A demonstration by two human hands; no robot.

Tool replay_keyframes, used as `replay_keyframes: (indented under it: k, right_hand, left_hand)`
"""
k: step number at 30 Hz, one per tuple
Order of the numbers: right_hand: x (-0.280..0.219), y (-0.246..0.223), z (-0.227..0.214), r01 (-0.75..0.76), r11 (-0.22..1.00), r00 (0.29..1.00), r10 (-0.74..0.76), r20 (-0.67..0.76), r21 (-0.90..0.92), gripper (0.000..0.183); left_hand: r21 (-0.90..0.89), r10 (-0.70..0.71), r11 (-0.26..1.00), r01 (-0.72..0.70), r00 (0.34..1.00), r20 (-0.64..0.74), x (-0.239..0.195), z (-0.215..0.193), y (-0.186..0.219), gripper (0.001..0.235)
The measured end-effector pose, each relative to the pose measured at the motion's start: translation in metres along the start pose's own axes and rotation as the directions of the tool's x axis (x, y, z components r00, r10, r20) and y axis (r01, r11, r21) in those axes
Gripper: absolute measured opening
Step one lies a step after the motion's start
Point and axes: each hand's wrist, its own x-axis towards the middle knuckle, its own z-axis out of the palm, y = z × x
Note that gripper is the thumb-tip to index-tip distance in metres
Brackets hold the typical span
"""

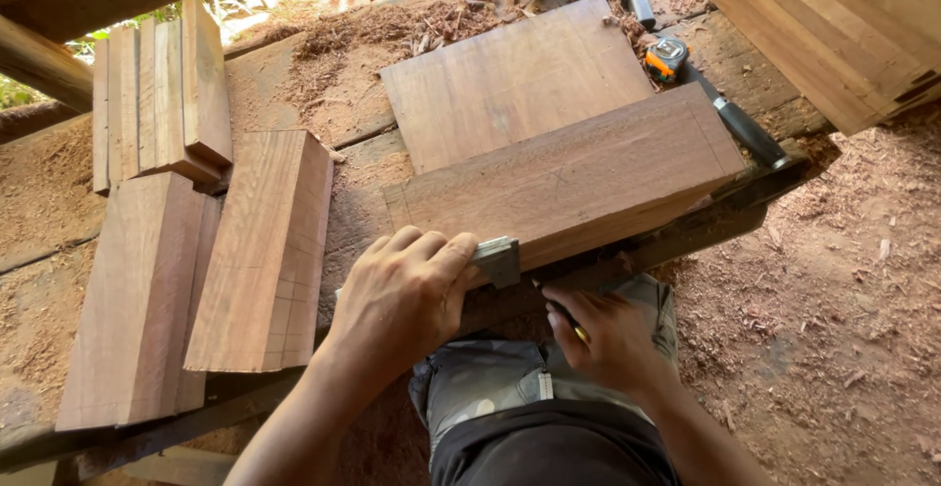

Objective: The person uses a metal square and a pencil to draw straight lines on a rectangular wooden plank. They reposition the square multiple times to mark different sections of the wood. After marking, the person picks up the plank and places it on a stack of other wooden pieces.

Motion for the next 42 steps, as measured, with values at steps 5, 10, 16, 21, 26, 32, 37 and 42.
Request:
replay_keyframes:
  k: [5,10,16,21,26,32,37,42]
  right_hand:
    - [-0.008,0.036,0.046,-0.004,0.999,0.992,0.009,-0.124,0.042,0.023]
    - [-0.003,0.037,0.052,-0.043,0.995,0.995,0.050,-0.087,0.088,0.024]
    - [0.001,0.038,0.056,-0.029,0.995,0.996,0.037,-0.077,0.099,0.024]
    - [0.001,0.034,0.057,0.003,0.994,0.998,0.005,-0.069,0.107,0.021]
    - [0.005,0.005,0.020,0.116,0.988,0.982,-0.100,-0.158,0.098,0.019]
    - [0.006,-0.016,-0.016,0.122,0.967,0.986,-0.091,-0.143,0.223,0.022]
    - [0.003,-0.007,-0.003,0.128,0.977,0.977,-0.095,-0.190,0.172,0.014]
    - [-0.006,0.026,0.043,0.024,0.998,0.997,-0.020,-0.079,0.049,0.028]
  left_hand:
    - [0.093,0.063,0.994,-0.051,0.990,-0.125,-0.007,0.023,-0.012,0.017]
    - [0.098,0.057,0.994,-0.044,0.990,-0.129,-0.008,0.022,-0.012,0.016]
    - [0.099,0.058,0.994,-0.046,0.990,-0.131,-0.007,0.019,-0.011,0.017]
    - [0.086,0.064,0.995,-0.053,0.991,-0.122,-0.007,0.021,-0.012,0.016]
    - [0.085,0.063,0.995,-0.052,0.989,-0.131,-0.008,0.025,-0.014,0.016]
    - [0.035,0.007,0.999,-0.007,1.000,0.005,0.000,0.001,-0.001,0.025]
    - [0.030,0.012,0.999,-0.013,1.000,0.029,0.000,0.000,-0.002,0.028]
    - [0.024,0.024,0.999,-0.024,1.000,-0.013,0.002,-0.006,0.002,0.018]
